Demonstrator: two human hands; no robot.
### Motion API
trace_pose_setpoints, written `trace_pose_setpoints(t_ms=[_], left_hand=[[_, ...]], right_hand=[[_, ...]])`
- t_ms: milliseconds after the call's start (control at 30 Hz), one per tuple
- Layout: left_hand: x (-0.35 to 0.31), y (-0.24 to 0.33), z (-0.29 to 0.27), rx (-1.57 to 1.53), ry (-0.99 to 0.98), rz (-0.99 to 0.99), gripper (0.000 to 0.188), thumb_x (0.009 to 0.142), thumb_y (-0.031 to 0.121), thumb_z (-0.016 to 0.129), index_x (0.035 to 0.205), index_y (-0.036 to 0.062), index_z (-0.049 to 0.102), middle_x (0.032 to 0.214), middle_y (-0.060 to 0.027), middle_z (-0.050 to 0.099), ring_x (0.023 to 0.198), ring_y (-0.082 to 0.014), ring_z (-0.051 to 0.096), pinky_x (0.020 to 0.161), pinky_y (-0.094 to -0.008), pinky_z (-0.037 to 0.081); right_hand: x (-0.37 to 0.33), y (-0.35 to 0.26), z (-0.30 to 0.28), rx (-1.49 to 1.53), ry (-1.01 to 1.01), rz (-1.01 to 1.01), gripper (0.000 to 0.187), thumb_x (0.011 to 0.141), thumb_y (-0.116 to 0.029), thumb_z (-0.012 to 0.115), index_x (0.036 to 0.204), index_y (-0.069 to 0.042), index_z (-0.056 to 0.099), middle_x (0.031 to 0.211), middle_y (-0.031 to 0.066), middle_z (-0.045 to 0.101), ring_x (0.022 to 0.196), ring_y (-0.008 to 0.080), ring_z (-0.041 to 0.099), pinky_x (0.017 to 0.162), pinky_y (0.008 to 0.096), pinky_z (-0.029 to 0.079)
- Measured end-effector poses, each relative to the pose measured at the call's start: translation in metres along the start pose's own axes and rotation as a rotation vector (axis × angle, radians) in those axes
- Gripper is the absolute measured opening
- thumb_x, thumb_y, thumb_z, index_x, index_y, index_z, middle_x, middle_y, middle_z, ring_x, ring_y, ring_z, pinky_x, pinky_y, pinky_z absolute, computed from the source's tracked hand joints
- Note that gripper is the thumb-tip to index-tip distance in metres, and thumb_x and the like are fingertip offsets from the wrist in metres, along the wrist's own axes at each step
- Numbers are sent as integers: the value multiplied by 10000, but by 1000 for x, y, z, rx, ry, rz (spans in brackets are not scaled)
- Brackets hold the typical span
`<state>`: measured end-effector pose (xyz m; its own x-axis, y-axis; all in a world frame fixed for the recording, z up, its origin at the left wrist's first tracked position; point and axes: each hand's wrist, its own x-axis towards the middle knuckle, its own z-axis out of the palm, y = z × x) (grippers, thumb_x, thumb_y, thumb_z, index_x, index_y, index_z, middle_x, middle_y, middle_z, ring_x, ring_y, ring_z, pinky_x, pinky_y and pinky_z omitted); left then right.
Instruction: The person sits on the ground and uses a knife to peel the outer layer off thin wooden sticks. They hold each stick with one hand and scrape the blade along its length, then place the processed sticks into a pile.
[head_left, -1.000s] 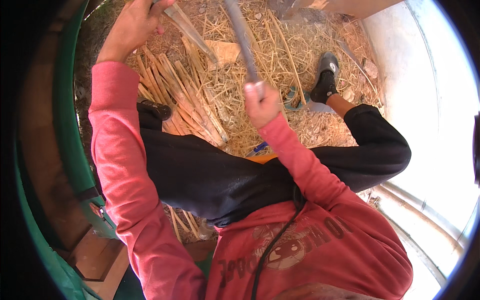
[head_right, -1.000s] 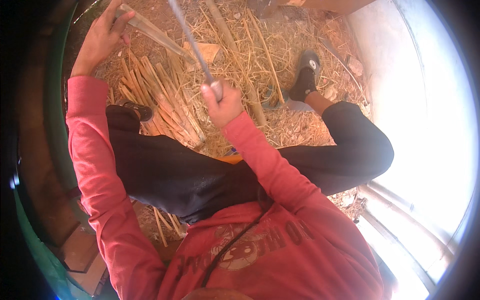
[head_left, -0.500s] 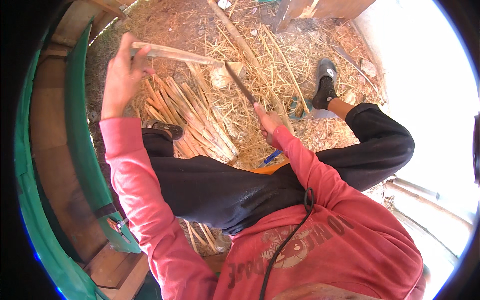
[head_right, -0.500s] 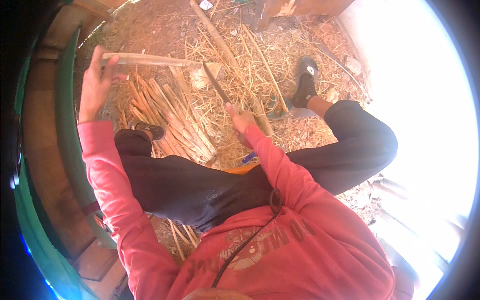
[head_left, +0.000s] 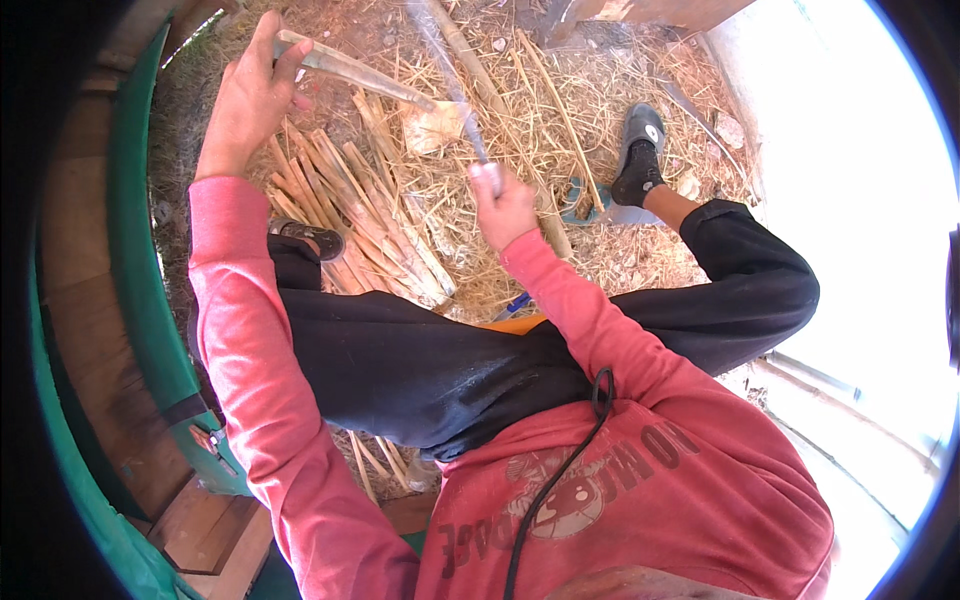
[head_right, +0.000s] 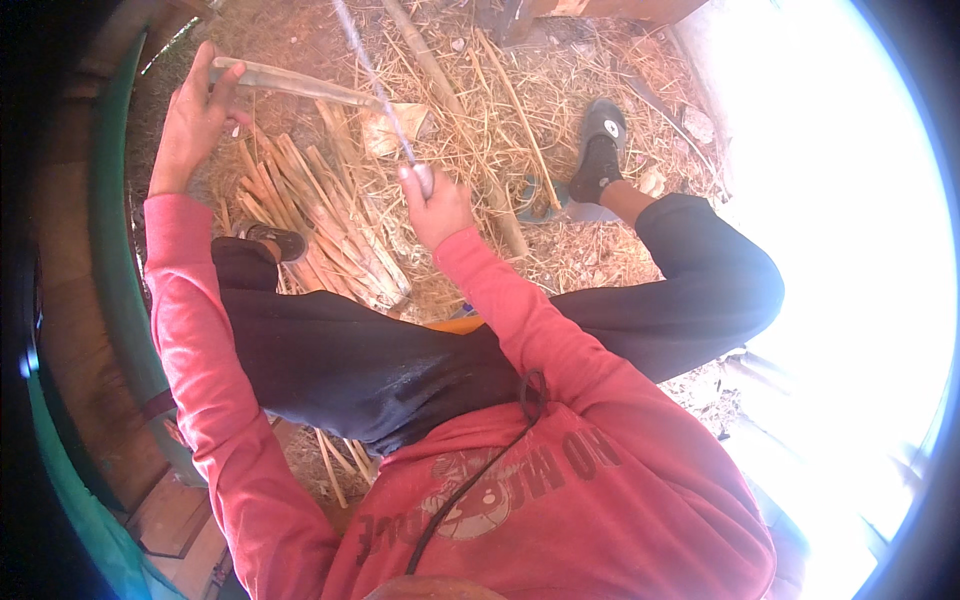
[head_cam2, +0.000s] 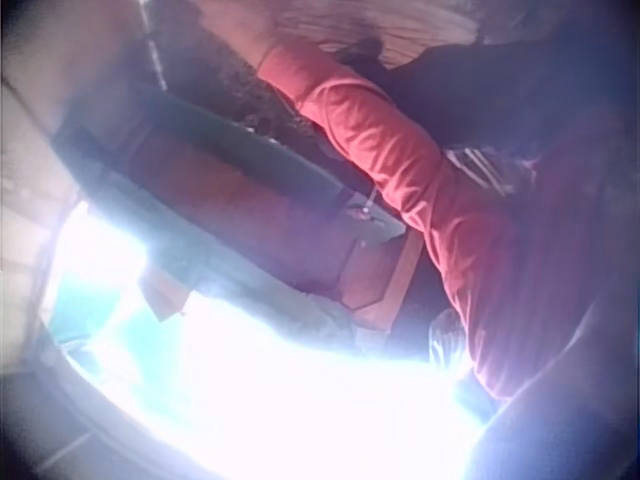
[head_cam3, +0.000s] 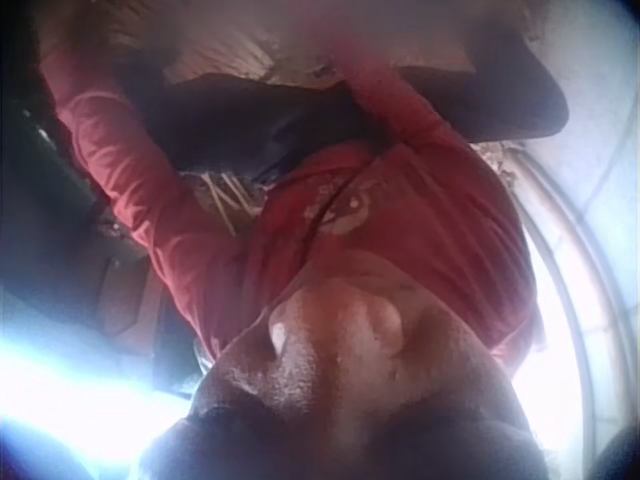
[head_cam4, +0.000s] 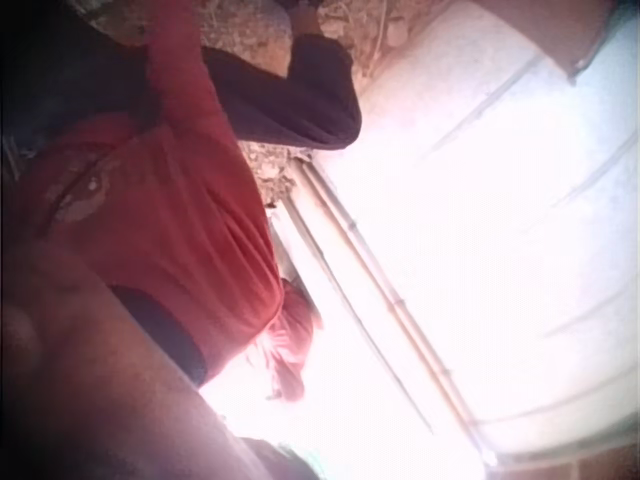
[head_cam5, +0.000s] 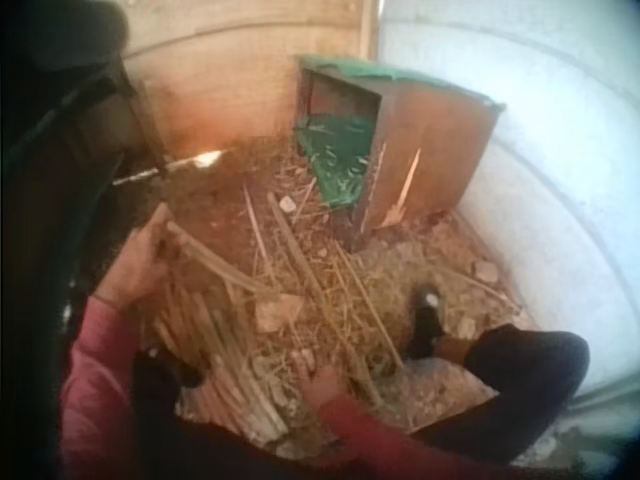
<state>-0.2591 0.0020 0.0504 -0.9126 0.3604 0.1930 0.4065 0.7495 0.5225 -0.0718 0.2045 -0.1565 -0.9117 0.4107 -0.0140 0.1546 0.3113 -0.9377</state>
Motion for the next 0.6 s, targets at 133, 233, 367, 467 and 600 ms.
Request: trace_pose_setpoints(t_ms=[133,233,367,467,600], left_hand=[[-3,4,-2,-29,-23,-96,499,992,278,596,1373,20,404,988,-230,696,693,-279,746,668,-373,566],[-11,9,-10,-7,-24,-127,539,987,320,603,1366,-15,416,972,-260,687,690,-288,746,633,-370,577],[-9,17,-11,47,14,-84,463,988,308,594,1285,-22,461,903,-277,680,685,-332,740,619,-397,562],[-16,18,-8,83,62,-91,376,999,302,563,1221,7,487,834,-266,690,663,-344,729,694,-450,555],[-13,17,-3,88,142,-90,358,1007,304,536,1202,7,502,823,-265,697,652,-345,726,726,-462,559]], right_hand=[[-18,106,18,-507,-224,355,792,919,-695,487,950,66,708,892,306,682,888,447,676,827,495,522],[-4,92,19,-424,-197,367,818,911,-712,491,976,72,713,884,311,686,881,449,679,840,486,519],[6,34,1,-170,-166,382,760,917,-676,532,992,57,717,769,264,681,783,364,689,791,452,521],[-2,-35,-13,-36,-14,92,575,982,-509,559,847,39,669,588,128,584,610,223,628,610,393,490],[-8,-58,-13,202,46,-184,465,1015,-397,556,813,15,633,531,67,500,513,164,553,508,364,445]])
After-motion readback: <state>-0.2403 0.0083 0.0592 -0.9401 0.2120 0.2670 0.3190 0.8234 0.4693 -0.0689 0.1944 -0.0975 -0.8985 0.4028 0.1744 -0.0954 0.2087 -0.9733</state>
